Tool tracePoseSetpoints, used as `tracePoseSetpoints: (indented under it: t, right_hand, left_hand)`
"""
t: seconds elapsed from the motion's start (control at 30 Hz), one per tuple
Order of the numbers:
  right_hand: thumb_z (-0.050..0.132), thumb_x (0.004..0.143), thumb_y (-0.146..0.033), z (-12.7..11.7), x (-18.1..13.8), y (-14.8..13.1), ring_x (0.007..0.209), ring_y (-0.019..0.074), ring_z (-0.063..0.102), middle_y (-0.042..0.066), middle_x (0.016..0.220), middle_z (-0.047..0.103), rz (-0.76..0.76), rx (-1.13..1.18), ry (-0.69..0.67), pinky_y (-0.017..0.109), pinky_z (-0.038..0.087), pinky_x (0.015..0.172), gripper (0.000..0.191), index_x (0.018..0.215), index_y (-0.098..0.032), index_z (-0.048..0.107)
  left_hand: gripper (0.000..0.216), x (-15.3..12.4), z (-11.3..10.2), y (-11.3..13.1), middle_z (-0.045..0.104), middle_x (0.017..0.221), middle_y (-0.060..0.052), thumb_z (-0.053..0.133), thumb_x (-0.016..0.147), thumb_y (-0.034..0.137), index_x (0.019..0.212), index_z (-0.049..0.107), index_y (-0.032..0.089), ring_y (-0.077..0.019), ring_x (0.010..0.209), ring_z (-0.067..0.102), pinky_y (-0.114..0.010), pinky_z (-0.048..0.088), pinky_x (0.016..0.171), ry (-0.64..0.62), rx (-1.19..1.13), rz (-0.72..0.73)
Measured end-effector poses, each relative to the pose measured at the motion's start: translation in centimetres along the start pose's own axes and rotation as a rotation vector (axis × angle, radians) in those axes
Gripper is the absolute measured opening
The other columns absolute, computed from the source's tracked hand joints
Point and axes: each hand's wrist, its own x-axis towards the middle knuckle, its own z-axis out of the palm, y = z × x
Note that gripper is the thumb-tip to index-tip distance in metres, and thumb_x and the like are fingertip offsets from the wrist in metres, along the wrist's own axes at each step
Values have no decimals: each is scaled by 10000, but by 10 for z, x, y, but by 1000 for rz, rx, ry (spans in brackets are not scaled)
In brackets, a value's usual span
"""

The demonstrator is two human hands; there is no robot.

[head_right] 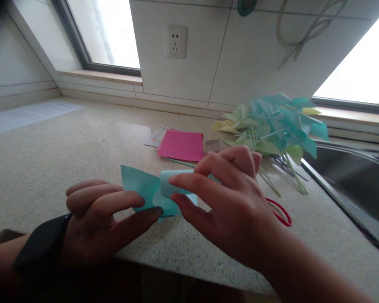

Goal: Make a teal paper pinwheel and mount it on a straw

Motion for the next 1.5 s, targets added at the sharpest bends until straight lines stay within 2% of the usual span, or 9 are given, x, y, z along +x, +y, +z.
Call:
tracePoseSetpoints:
  t: [0.2,0.47,0.6,0.8,1.0,1.23,1.5]
  right_hand:
    - [749,886,-200,6,1,-1,807,224,625,14,843,763,6,56,-14,417,409,745,158,1030,-248,708]
    - [747,872,-180,14,-3,-8,804,203,644,-9,849,727,182,229,-24,383,489,748,147,969,-279,699]
    - [731,863,-149,15,-4,-10,810,200,646,-8,850,708,192,279,-49,396,492,779,167,976,-264,687]
    - [706,875,-153,14,-5,-13,801,185,635,-8,844,681,201,296,-73,366,489,744,130,939,-266,694]
    - [720,865,-150,14,-6,-15,786,147,622,-22,834,669,222,327,-82,338,478,719,141,953,-259,713]
    - [696,868,-123,13,-7,-16,763,150,627,-21,832,688,225,319,-89,344,487,691,169,958,-265,720]
    - [716,866,-143,14,-7,-16,730,136,607,-25,792,658,239,356,-106,344,486,716,126,932,-250,725]
  left_hand:
    - [115,0,1,-1,702,841,1,738,866,130,894,719,239,-194,842,505,-350,377,719,4,9,10]
    - [122,1,-1,-1,683,816,3,767,850,135,899,730,241,-201,837,485,-359,372,702,-10,14,6]
    - [140,-2,-1,-1,616,746,9,755,860,133,904,734,264,-203,831,466,-358,380,701,1,35,3]
    - [162,-6,-1,0,589,720,15,805,826,178,915,705,269,-211,826,467,-390,362,681,23,57,-54]
    - [215,-8,-2,-1,593,834,17,840,804,254,932,668,271,-204,878,483,-379,347,697,7,74,-65]
    - [240,-11,-3,-1,569,1052,49,828,810,217,969,656,266,-170,951,489,-362,367,787,-29,77,-79]
    - [244,-10,-1,-3,558,955,12,846,781,228,943,676,294,-203,914,496,-420,346,684,-15,85,-85]
